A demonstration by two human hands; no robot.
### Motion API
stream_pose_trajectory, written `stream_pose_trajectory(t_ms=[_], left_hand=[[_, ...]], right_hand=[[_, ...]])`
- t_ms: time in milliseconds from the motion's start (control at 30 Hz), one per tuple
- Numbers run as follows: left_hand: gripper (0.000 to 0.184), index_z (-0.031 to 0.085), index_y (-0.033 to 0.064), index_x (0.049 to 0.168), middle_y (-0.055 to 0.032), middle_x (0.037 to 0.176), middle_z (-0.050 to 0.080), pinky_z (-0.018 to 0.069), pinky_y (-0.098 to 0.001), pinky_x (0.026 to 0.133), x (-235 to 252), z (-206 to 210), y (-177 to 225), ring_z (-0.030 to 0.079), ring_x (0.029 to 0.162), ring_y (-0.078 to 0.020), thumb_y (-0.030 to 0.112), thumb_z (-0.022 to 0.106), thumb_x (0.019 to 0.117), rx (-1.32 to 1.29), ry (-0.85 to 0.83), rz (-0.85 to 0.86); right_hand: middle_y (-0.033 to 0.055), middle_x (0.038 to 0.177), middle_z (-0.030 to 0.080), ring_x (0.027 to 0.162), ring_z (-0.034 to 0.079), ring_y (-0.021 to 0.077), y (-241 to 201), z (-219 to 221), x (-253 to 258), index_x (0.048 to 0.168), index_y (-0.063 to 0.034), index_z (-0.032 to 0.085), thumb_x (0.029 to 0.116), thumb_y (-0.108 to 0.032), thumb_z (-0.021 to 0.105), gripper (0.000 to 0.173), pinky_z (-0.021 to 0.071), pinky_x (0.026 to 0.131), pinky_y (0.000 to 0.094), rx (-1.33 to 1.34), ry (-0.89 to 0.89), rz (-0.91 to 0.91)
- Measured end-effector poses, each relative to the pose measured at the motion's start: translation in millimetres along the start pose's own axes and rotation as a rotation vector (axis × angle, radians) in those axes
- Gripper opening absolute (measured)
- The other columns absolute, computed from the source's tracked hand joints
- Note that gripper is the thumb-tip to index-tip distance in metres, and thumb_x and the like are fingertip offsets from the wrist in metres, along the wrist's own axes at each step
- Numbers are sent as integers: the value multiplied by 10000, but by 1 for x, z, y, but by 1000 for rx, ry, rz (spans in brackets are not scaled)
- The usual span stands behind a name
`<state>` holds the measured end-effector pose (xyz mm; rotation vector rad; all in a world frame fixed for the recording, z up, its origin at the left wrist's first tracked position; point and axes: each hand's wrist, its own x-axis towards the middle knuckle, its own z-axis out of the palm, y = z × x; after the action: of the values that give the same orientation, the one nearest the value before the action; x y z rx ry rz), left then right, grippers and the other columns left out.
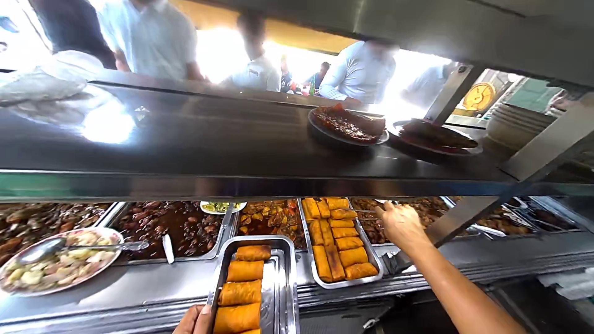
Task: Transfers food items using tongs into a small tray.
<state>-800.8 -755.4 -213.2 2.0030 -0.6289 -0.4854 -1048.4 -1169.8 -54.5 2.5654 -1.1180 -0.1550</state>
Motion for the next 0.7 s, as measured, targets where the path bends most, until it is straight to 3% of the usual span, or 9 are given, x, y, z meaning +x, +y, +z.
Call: stream_pose_trajectory(t_ms=[100, 167, 267, 333, 433, 533, 700], left_hand=[[421, 655, -70, 1077, -213, 920, 672, 518, -556, 816, -3, -5, 12, 662, 875, -323, 269, 406, 1065, 52, -13, -25], [408, 662, -17, 1030, -154, 872, 660, 518, -528, 773, -4, -4, 17, 654, 832, -282, 300, 407, 1061, 48, 13, -54], [387, 659, 68, 960, -41, 789, 628, 522, -430, 709, 0, -2, 11, 629, 746, -167, 349, 406, 1046, 6, 38, -84], [364, 656, 92, 944, -10, 744, 617, 523, -395, 680, 1, -2, 7, 622, 706, -135, 346, 415, 1043, -31, 33, -94], [344, 643, 107, 935, 6, 713, 603, 519, -378, 657, 2, -1, 5, 611, 675, -123, 345, 420, 1044, -71, 20, -98], [331, 635, 107, 929, 9, 704, 591, 514, -372, 648, 3, -2, 7, 604, 665, -122, 328, 417, 1043, -87, 15, -107], [321, 629, 118, 898, 19, 700, 576, 497, -358, 650, 2, -2, 6, 590, 668, -113, 315, 423, 1046, -120, 13, -118]], right_hand=[[213, 987, 731, 856, 709, 443, 10, -23, -22, 1091, -119, 786, 891, -198, 790, 214, 545, 725, 642, 91, 215, -58], [161, 893, 720, 759, 707, 400, 14, -40, -35, 1089, -166, 795, 870, -224, 811, 227, 535, 630, 635, 176, 300, -174], [-16, 809, 673, 720, 678, 240, -3, -58, -49, 1098, -268, 792, 901, -412, 596, 312, 531, 635, 586, 369, 252, -381], [-63, 846, 712, 735, 697, 179, -34, -67, -57, 1097, -291, 790, 940, -554, 495, 425, 566, 624, 535, 465, 157, -559], [42, 927, 751, 841, 732, 269, -92, -85, -64, 1152, -230, 774, 1008, -477, 529, 376, 577, 699, 568, 473, -140, -840], [134, 989, 719, 952, 694, 357, -148, -119, -65, 1190, -155, 725, 1048, -398, 538, 337, 520, 783, 593, 288, -485, -942], [193, 999, 677, 975, 664, 393, -208, -156, -75, 1126, -46, 673, 1065, -317, 521, 317, 498, 785, 572, 53, -632, -953]])
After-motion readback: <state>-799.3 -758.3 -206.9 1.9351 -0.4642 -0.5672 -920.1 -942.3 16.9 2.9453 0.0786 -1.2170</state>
